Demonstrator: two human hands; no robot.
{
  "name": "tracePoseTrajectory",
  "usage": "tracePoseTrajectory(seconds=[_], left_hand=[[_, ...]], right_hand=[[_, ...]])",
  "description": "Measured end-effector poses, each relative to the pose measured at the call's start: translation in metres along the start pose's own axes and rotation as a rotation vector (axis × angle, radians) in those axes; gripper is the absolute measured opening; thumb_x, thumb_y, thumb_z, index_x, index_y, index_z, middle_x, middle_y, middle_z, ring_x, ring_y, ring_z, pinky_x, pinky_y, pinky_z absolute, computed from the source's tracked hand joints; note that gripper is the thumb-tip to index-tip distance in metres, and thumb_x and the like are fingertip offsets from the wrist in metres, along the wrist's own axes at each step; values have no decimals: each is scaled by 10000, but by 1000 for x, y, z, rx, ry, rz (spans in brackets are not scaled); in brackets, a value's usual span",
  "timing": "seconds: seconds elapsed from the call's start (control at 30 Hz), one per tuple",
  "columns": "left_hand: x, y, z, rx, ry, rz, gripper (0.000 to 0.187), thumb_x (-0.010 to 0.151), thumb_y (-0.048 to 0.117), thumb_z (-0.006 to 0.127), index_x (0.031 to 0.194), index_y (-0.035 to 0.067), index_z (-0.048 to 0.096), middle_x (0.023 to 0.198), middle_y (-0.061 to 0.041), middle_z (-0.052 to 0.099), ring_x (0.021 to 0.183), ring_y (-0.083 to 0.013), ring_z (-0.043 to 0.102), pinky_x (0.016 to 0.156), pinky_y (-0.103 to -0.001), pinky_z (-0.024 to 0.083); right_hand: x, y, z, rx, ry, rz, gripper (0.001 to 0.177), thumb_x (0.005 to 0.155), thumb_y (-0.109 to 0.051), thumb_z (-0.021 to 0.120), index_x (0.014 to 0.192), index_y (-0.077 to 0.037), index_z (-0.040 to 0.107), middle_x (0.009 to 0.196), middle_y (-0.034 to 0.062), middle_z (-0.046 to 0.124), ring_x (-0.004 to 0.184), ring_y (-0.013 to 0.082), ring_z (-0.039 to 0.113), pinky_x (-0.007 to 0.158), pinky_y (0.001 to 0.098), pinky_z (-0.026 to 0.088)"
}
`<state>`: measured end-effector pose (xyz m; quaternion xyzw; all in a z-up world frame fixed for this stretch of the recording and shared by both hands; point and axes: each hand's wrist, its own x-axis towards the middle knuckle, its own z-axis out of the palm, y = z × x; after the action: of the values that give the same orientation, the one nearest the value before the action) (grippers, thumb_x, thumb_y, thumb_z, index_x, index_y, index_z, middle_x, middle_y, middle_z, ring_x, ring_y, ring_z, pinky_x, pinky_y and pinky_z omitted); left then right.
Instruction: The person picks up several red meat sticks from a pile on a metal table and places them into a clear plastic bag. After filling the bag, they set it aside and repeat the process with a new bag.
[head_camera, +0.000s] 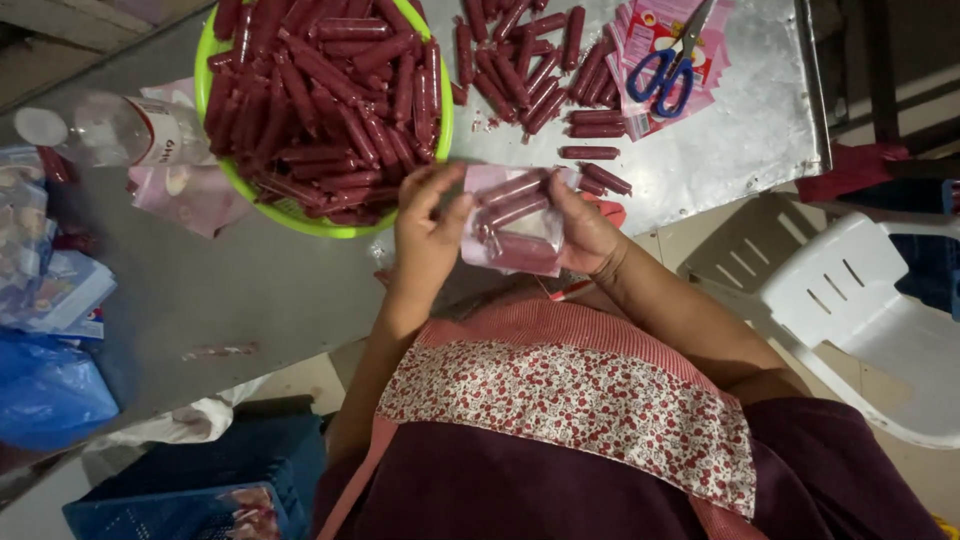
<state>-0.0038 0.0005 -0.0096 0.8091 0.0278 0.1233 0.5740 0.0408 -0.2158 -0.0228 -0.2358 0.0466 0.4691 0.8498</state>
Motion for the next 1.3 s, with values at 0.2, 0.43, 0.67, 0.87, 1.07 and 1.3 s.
tracePoseTrajectory(seconds=[0.2, 0.43, 0.67, 0.87, 1.07, 1.3], left_hand=[[-16, 26, -5, -385, -114, -425, 331, 1042, 269, 627, 1328, 118, 557, 1250, -40, 666, 1104, -100, 617, 746, -185, 599], [-29, 52, 19, -228, -155, -335, 542, 839, 178, 881, 1295, 30, 627, 1234, -138, 621, 1032, -205, 668, 738, -262, 624], [-19, 67, 40, -81, -20, -162, 202, 853, 75, 838, 1012, 15, 728, 1125, -152, 687, 1069, -306, 708, 858, -352, 599], [-17, 76, 57, -112, -21, -5, 154, 830, 28, 836, 874, 21, 688, 1119, -164, 696, 1062, -325, 696, 852, -353, 585], [-10, 63, 66, -226, -97, -25, 123, 966, 121, 717, 879, 35, 731, 1075, -171, 717, 1046, -309, 698, 917, -387, 544], [15, 85, 60, -165, -179, -154, 256, 863, 137, 829, 1108, 91, 768, 1030, -108, 747, 1010, -259, 731, 867, -349, 578]], right_hand=[[-16, -14, 4, 20, -169, -70, 686, 958, -501, 685, 1403, -5, 527, 1256, 228, 681, 929, 251, 731, 752, 437, 670], [-26, 12, -21, -291, 182, -276, 707, 747, 36, 824, 1402, -30, 566, 1269, 174, 694, 1087, 305, 721, 901, 475, 625], [-35, -17, 29, -136, 215, -305, 588, 710, 70, 852, 1265, -39, 692, 1129, 152, 760, 1042, 287, 748, 900, 474, 628], [-40, -14, -9, 41, 120, -313, 626, 734, 139, 765, 1332, 15, 627, 1181, 201, 725, 1094, 358, 726, 986, 557, 584], [-48, -33, -26, 76, -55, -334, 607, 687, 139, 811, 1266, 3, 687, 1072, 214, 746, 1031, 343, 741, 955, 565, 573], [-53, -49, -20, 12, -24, -327, 708, 644, 213, 775, 1318, 53, 627, 1198, 252, 716, 1178, 429, 679, 1032, 639, 508]])
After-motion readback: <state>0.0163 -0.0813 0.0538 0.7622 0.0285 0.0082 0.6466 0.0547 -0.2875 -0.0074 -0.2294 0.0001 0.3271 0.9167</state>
